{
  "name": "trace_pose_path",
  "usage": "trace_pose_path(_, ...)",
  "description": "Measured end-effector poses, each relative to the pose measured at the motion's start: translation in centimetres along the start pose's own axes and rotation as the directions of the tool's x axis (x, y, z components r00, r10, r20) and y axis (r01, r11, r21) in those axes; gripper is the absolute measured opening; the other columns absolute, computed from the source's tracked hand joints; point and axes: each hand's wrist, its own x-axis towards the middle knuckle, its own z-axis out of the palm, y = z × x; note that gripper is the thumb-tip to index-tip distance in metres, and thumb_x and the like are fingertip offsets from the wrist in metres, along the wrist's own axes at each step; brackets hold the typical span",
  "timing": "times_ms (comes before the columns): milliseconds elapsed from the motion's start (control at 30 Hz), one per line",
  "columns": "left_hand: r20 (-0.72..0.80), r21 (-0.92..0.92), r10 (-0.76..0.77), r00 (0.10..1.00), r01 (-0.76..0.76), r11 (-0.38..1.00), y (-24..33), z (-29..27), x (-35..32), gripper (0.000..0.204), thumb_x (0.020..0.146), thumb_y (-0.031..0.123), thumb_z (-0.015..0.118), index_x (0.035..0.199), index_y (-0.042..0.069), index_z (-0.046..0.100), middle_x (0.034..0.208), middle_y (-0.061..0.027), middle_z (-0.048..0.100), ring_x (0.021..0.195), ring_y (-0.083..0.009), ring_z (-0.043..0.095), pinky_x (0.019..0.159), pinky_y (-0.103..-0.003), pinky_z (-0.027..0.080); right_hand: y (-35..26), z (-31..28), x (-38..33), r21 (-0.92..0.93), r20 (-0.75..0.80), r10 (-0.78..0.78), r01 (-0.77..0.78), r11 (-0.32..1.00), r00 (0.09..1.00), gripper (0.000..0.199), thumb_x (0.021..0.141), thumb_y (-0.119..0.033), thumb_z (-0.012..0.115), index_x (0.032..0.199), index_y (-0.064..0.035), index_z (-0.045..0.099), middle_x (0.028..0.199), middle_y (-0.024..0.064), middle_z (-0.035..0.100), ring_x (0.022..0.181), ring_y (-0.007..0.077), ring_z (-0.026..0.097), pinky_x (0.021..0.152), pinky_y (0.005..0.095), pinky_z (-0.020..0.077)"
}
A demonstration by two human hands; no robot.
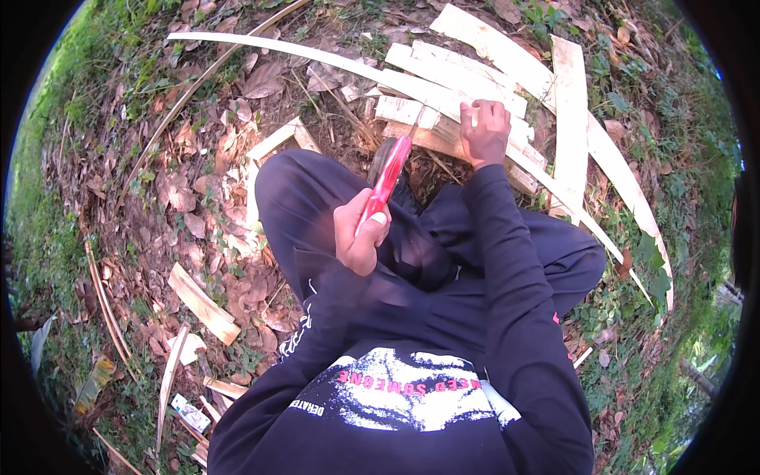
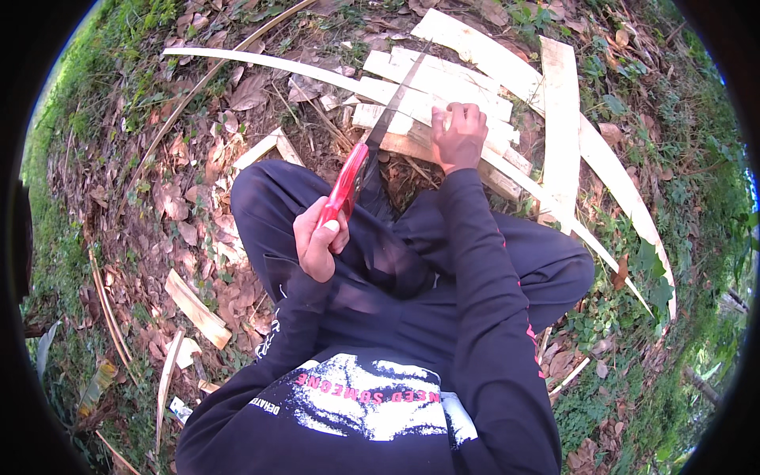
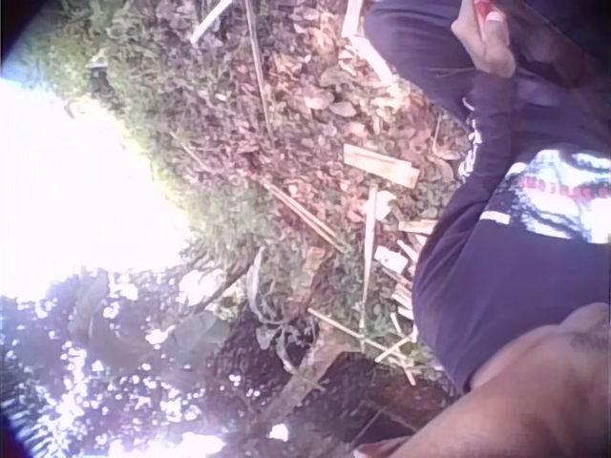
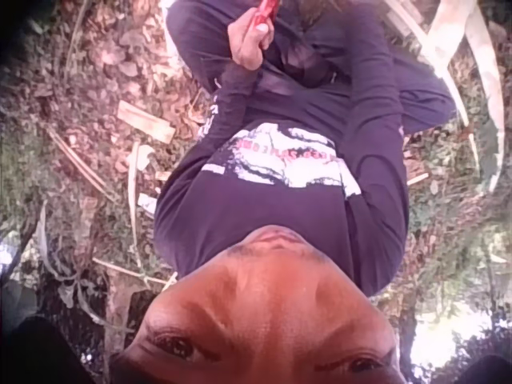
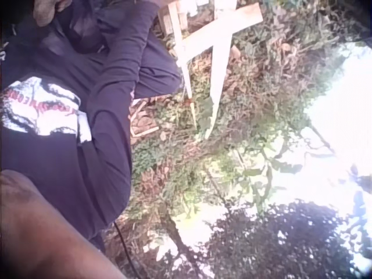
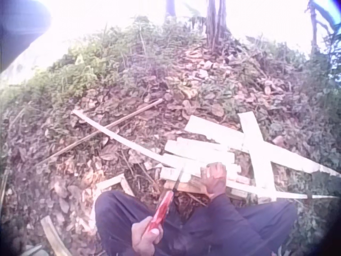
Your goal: The person sits on the ground and uses a red folding saw to cut thin wooden planks into smaller pieces. The person holds the wood with one hand and saws with the other, producing wood shavings and cut pieces.
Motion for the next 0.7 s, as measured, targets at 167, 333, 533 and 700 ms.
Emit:
trace_pose_path(167, 0.03, 0.047, -0.005, 1.0, 0.004, 0.999, -0.8, 0.4, 0.7, 0.021, 0.082, 0.018, 0.051, 0.078, -0.002, 0.051, 0.058, 0.0004, 0.043, 0.049, -0.0056, 0.036, 0.047, -0.024, 0.028, 1.7, -0.6, 2.7, -0.324, 0.01, 0.244, -0.228, 0.918, 0.97, 0.055, 0.088, -0.05, 0.051, 0.113, -0.0044, 0.068, 0.125, 0.0201, 0.06, 0.119, 0.0361, 0.053, 0.098, 0.0487, 0.0383)
trace_pose_path(333, 0.061, 0.136, -0.013, 0.998, 0.004, 0.991, -0.4, 0.2, 0.7, 0.017, 0.081, 0.015, 0.053, 0.076, -0.002, 0.053, 0.058, -0.0038, 0.045, 0.052, -0.0126, 0.043, 0.052, -0.03, 0.033, 1.7, -1.5, 3.3, -0.357, 0.356, 0.487, -0.365, 0.86, 0.798, 0.065, 0.092, -0.059, 0.037, 0.107, -0.0081, 0.074, 0.105, 0.0212, 0.071, 0.105, 0.0342, 0.065, 0.099, 0.0464, 0.0347)
trace_pose_path(533, 0.08, 0.292, -0.013, 0.997, -0.011, 0.956, 0.5, 0.5, 0.3, 0.016, 0.079, 0.014, 0.053, 0.077, -0.002, 0.054, 0.06, -0.0072, 0.046, 0.051, -0.0179, 0.045, 0.054, -0.032, 0.036, 1.4, -1.4, 3.2, -0.338, 0.332, 0.525, -0.421, 0.842, 0.784, 0.061, 0.092, -0.056, 0.038, 0.102, -0.0099, 0.075, 0.102, 0.0193, 0.072, 0.101, 0.0353, 0.066, 0.097, 0.0466, 0.0365)
trace_pose_path(700, 0.065, 0.282, -0.057, 0.996, 0.036, 0.959, 1.9, 0.5, -1.1, 0.019, 0.078, 0.017, 0.052, 0.076, -0.002, 0.053, 0.058, -0.0039, 0.046, 0.049, -0.0126, 0.042, 0.05, -0.028, 0.033, 1.4, -1.5, 3.5, -0.345, 0.334, 0.537, -0.429, 0.834, 0.775, 0.057, 0.093, -0.053, 0.038, 0.101, -0.0116, 0.076, 0.1, 0.0184, 0.072, 0.098, 0.0349, 0.067, 0.096, 0.0472, 0.0375)
